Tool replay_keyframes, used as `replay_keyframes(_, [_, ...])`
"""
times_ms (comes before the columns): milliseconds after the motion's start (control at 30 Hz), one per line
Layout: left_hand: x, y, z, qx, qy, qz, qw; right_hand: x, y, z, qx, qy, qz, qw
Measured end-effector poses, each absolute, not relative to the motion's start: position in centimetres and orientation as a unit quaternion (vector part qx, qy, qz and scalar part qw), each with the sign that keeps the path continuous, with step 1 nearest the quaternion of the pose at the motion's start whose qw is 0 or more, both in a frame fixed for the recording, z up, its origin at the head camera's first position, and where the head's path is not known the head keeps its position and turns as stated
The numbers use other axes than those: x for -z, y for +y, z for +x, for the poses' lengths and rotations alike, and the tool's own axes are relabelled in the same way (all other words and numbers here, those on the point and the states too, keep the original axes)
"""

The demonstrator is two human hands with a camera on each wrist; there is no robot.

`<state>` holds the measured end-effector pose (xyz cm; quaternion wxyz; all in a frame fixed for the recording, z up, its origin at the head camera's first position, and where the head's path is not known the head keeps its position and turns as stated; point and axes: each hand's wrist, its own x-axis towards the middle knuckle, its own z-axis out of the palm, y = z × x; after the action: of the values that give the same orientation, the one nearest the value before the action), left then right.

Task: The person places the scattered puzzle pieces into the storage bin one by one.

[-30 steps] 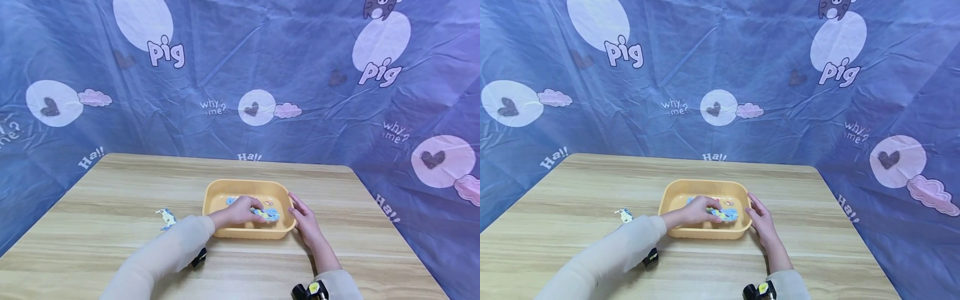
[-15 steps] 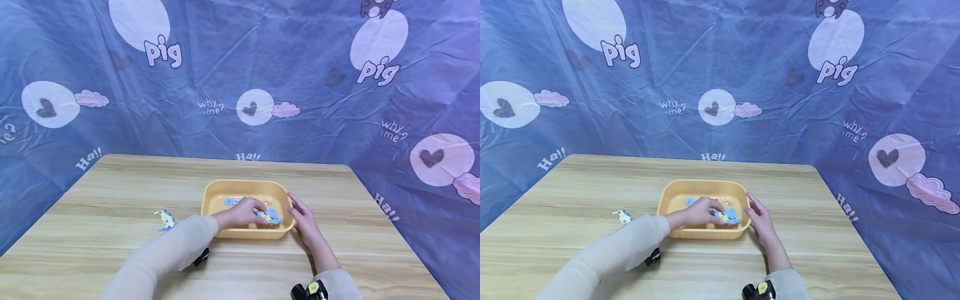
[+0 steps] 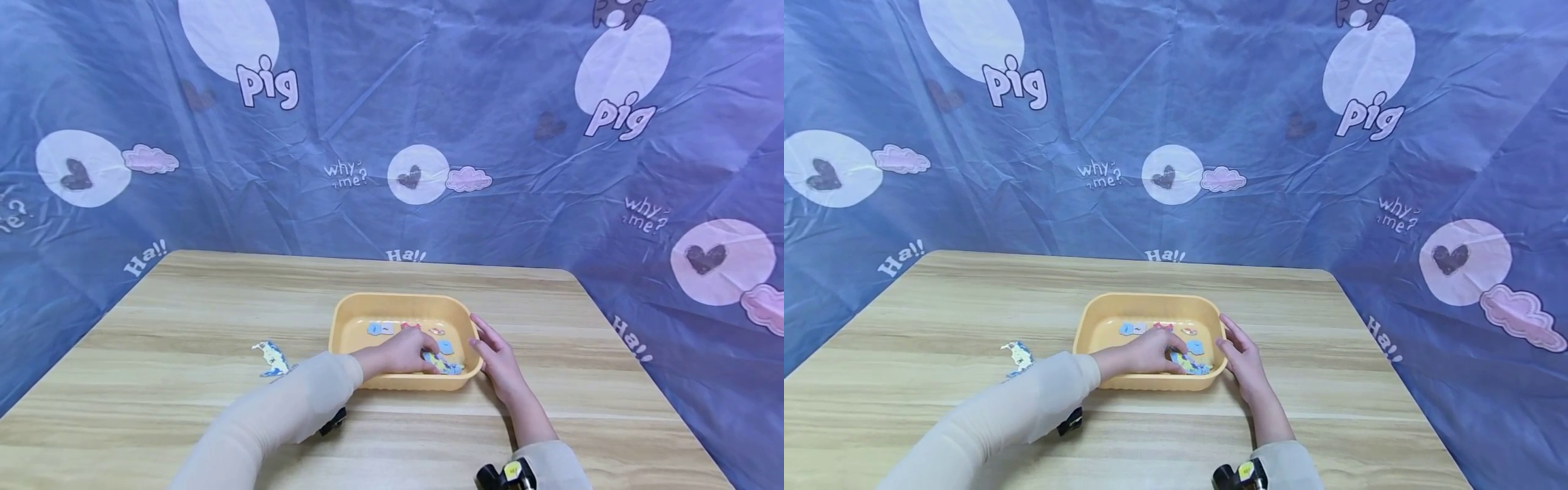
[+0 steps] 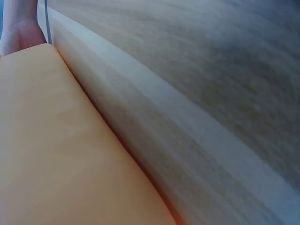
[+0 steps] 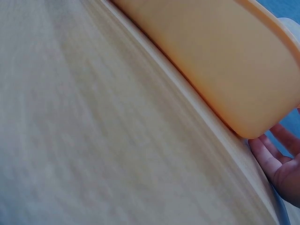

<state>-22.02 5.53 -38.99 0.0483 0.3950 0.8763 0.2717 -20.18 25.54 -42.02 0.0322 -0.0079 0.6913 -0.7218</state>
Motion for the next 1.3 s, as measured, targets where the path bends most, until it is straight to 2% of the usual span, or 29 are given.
replay_keyframes(333, [39.0, 5.6, -22.0, -0.244, 0.889, 0.384, 0.057, 41.7, 25.5, -20.1, 0.713, 0.7, -0.008, 0.035])
replay_keyframes(733, [38.9, 5.3, -22.0, -0.278, 0.875, 0.392, 0.059, 42.5, 25.8, -20.1, 0.724, 0.685, -0.075, -0.004])
replay_keyframes(1167, [37.3, 3.7, -22.3, -0.356, 0.876, 0.318, 0.075, 42.0, 25.4, -20.2, 0.717, 0.697, -0.007, 0.021])
replay_keyframes(1300, [36.6, 3.1, -22.1, -0.359, 0.873, 0.326, 0.057, 41.9, 25.3, -20.1, 0.717, 0.696, -0.004, 0.023])
